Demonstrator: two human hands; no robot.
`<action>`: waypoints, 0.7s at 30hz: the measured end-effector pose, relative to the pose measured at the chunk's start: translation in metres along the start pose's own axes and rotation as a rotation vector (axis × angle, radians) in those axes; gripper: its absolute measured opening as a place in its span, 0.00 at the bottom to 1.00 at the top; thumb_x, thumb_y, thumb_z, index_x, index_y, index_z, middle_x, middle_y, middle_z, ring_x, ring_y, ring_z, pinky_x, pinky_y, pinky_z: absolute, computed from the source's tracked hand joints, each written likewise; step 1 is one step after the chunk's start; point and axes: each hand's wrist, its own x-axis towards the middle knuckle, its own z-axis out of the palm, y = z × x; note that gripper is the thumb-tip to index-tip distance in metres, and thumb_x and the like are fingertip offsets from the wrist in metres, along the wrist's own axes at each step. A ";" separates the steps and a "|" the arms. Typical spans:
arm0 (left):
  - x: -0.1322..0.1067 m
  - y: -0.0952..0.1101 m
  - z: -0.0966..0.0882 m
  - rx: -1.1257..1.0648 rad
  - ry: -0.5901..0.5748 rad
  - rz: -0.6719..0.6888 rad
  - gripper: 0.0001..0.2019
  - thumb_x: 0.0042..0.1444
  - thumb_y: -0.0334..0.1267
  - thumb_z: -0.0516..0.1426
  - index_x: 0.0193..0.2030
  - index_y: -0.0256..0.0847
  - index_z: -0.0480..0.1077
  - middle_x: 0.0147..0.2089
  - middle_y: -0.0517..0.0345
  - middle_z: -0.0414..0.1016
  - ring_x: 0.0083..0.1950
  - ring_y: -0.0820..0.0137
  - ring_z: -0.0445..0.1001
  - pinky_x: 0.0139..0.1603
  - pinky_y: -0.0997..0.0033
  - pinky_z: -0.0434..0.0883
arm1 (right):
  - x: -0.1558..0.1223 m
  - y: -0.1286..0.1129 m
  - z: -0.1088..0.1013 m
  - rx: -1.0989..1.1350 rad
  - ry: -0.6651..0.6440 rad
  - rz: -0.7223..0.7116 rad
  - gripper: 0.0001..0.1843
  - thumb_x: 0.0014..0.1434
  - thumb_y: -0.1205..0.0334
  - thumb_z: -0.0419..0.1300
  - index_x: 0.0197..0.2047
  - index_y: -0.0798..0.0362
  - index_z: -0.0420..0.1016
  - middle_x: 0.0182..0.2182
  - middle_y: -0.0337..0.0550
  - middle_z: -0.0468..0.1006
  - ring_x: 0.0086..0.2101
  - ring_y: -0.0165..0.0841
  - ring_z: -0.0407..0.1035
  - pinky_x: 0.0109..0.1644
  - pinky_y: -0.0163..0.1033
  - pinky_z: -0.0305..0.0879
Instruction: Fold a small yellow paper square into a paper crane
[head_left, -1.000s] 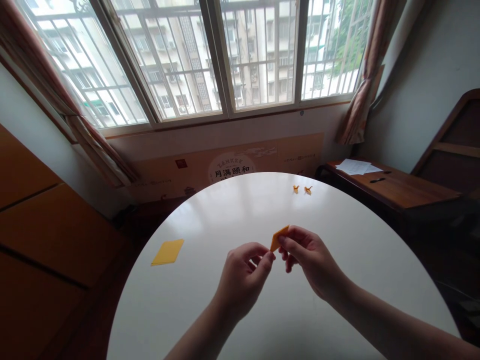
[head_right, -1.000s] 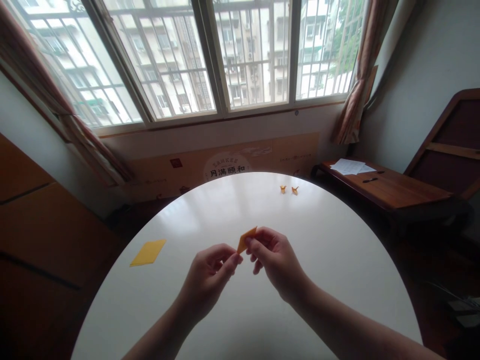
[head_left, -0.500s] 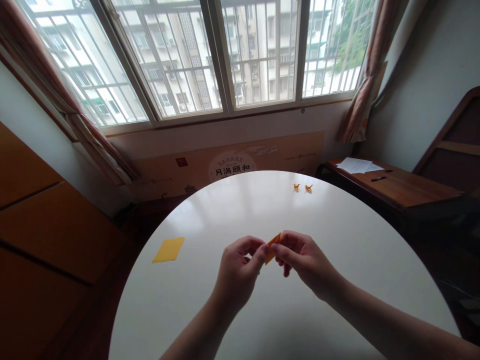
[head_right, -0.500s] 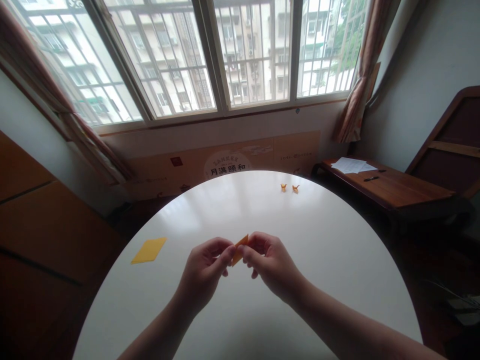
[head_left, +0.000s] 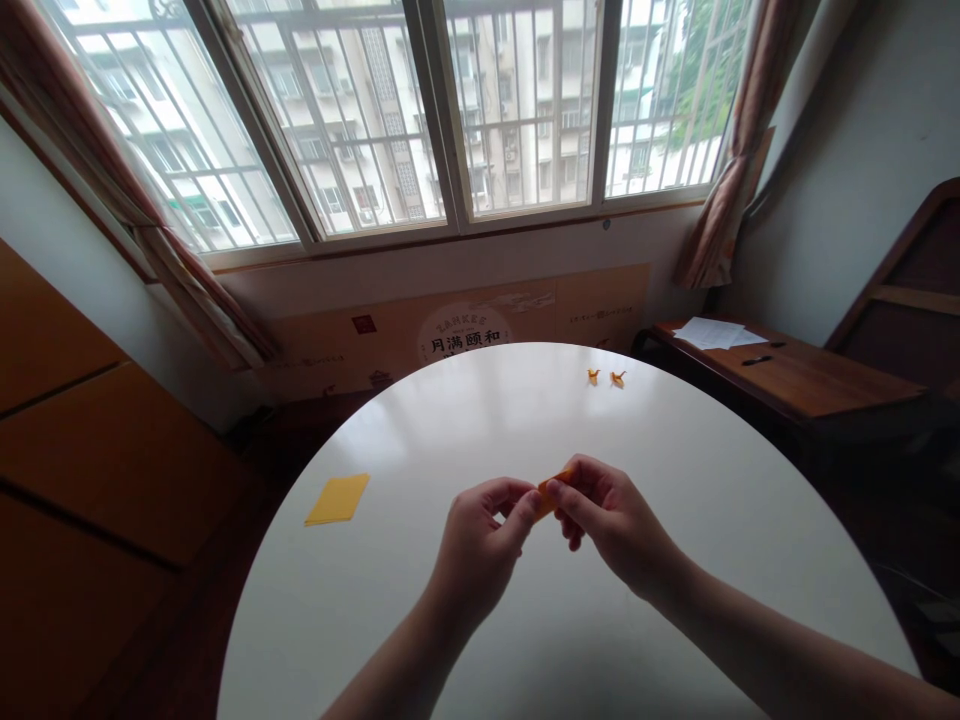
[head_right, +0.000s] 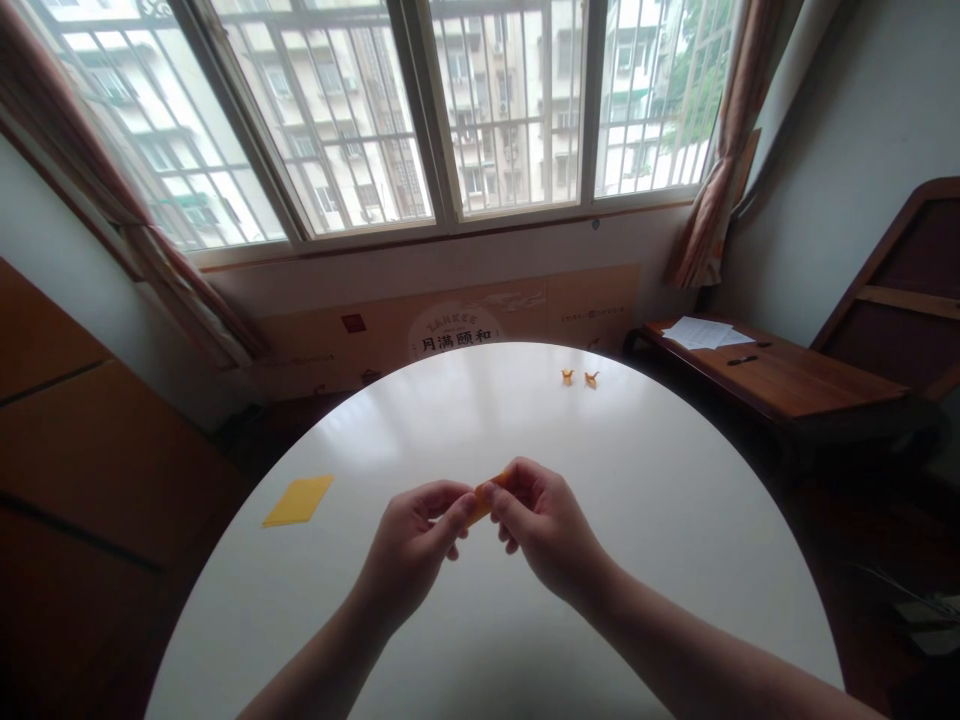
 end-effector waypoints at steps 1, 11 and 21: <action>0.000 0.000 0.000 0.014 0.003 0.007 0.15 0.59 0.47 0.59 0.35 0.35 0.79 0.26 0.53 0.76 0.26 0.69 0.71 0.24 0.74 0.68 | 0.000 0.000 0.000 -0.010 0.001 -0.008 0.18 0.60 0.48 0.65 0.30 0.54 0.70 0.21 0.34 0.71 0.21 0.26 0.66 0.22 0.31 0.64; 0.001 -0.004 0.001 0.136 0.045 0.084 0.14 0.61 0.45 0.57 0.31 0.37 0.77 0.28 0.54 0.78 0.26 0.70 0.71 0.25 0.74 0.68 | 0.000 0.003 0.001 -0.074 -0.047 -0.056 0.14 0.62 0.51 0.64 0.35 0.55 0.75 0.21 0.34 0.70 0.21 0.26 0.64 0.22 0.31 0.64; -0.002 -0.001 0.002 -0.001 0.097 0.174 0.12 0.55 0.35 0.63 0.47 0.40 0.77 0.36 0.53 0.82 0.32 0.69 0.77 0.27 0.75 0.73 | 0.001 0.005 -0.001 0.057 -0.001 -0.016 0.15 0.61 0.50 0.65 0.42 0.52 0.70 0.25 0.36 0.77 0.22 0.29 0.70 0.23 0.33 0.67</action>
